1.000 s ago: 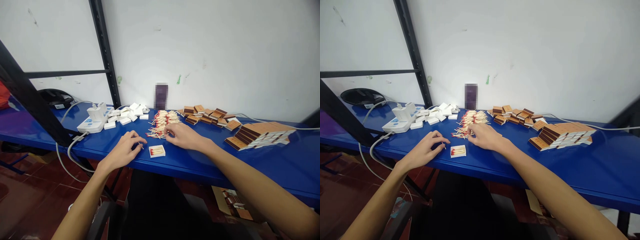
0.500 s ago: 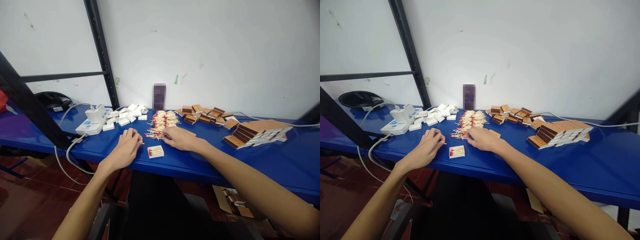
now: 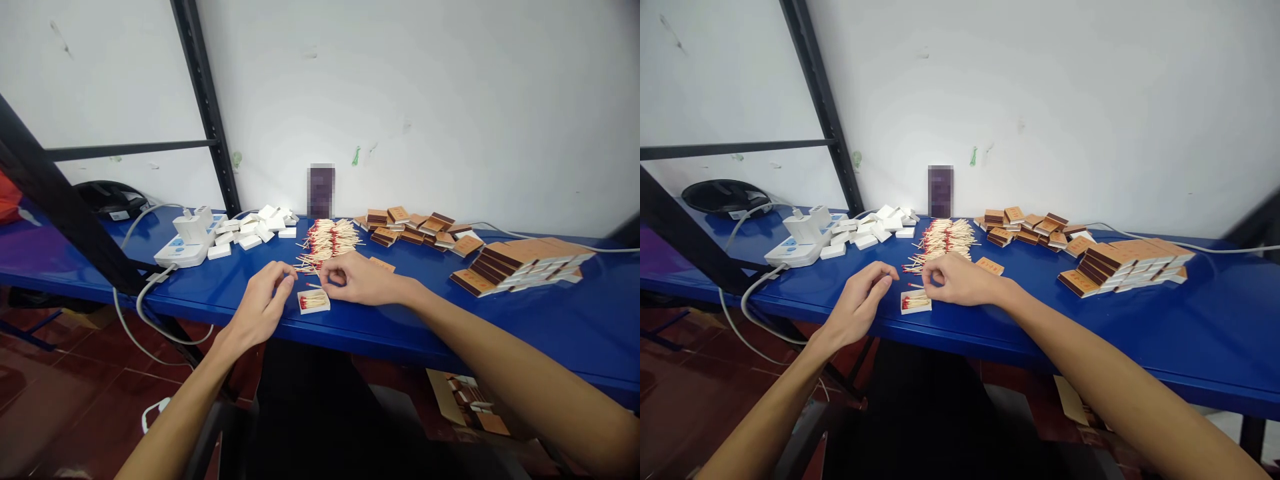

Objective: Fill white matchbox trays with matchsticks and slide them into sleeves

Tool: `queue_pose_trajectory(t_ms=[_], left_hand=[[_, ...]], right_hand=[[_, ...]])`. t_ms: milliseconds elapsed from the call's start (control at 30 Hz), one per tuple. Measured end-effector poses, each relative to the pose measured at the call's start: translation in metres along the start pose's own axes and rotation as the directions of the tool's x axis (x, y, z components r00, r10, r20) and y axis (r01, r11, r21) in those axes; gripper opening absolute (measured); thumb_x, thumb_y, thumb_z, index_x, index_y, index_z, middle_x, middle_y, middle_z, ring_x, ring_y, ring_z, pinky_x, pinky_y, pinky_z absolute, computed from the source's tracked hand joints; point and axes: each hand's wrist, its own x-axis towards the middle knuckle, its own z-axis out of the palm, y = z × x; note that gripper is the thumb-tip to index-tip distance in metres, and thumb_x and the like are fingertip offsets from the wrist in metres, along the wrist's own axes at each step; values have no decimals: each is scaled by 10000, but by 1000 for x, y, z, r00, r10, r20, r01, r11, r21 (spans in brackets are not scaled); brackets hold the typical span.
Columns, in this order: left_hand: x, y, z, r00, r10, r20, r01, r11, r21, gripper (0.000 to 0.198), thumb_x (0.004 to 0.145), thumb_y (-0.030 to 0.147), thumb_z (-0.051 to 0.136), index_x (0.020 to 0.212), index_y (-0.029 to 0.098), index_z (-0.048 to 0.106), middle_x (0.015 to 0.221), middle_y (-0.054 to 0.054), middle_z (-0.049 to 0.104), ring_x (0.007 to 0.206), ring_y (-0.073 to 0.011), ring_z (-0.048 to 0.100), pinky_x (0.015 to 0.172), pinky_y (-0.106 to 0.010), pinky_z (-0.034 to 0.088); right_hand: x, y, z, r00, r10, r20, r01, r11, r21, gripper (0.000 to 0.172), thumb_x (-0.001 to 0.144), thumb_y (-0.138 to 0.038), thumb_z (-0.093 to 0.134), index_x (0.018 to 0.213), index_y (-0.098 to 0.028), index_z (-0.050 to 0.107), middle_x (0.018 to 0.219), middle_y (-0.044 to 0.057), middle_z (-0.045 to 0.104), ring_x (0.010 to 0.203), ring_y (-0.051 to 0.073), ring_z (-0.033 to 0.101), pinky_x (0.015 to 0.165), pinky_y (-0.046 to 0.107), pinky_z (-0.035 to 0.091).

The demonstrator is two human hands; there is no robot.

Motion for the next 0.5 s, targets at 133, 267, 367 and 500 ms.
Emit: queue_pose_trajectory(t_ms=[133, 267, 367, 500], left_hand=[[-2, -2, -2, 1000, -16, -2, 16, 997, -71, 198, 986, 313, 436, 906, 189, 569, 726, 27, 511, 633, -131, 449, 625, -269, 347], [0, -1, 2, 994, -32, 102, 30, 999, 23, 171, 970, 288, 455, 912, 195, 587, 641, 50, 484, 583, -125, 426, 601, -268, 318], [1, 0, 4, 995, -49, 92, 41, 995, 86, 184, 969, 289, 441, 898, 198, 585, 601, 56, 479, 555, -130, 433, 592, -275, 309], [2, 2, 6, 992, -53, 112, 34, 985, 167, 220, 970, 288, 419, 853, 205, 585, 568, 60, 510, 539, -140, 469, 656, -303, 333]], right_hand=[[1, 4, 5, 996, 31, -82, -35, 999, -40, 114, 831, -226, 573, 756, -171, 640, 557, -63, 448, 521, 83, 367, 564, 240, 262], [6, 12, 10, 972, 142, -187, -167, 978, -123, 141, 850, -243, 581, 758, -162, 651, 580, -34, 520, 547, 96, 421, 578, 244, 273], [11, 16, 16, 976, 148, -160, -169, 978, -124, 163, 846, -296, 609, 763, -168, 668, 601, -20, 566, 564, 107, 464, 580, 241, 292], [15, 19, 20, 981, 142, -132, -158, 980, -121, 145, 829, -276, 615, 748, -170, 673, 621, -6, 605, 579, 118, 501, 587, 242, 320]])
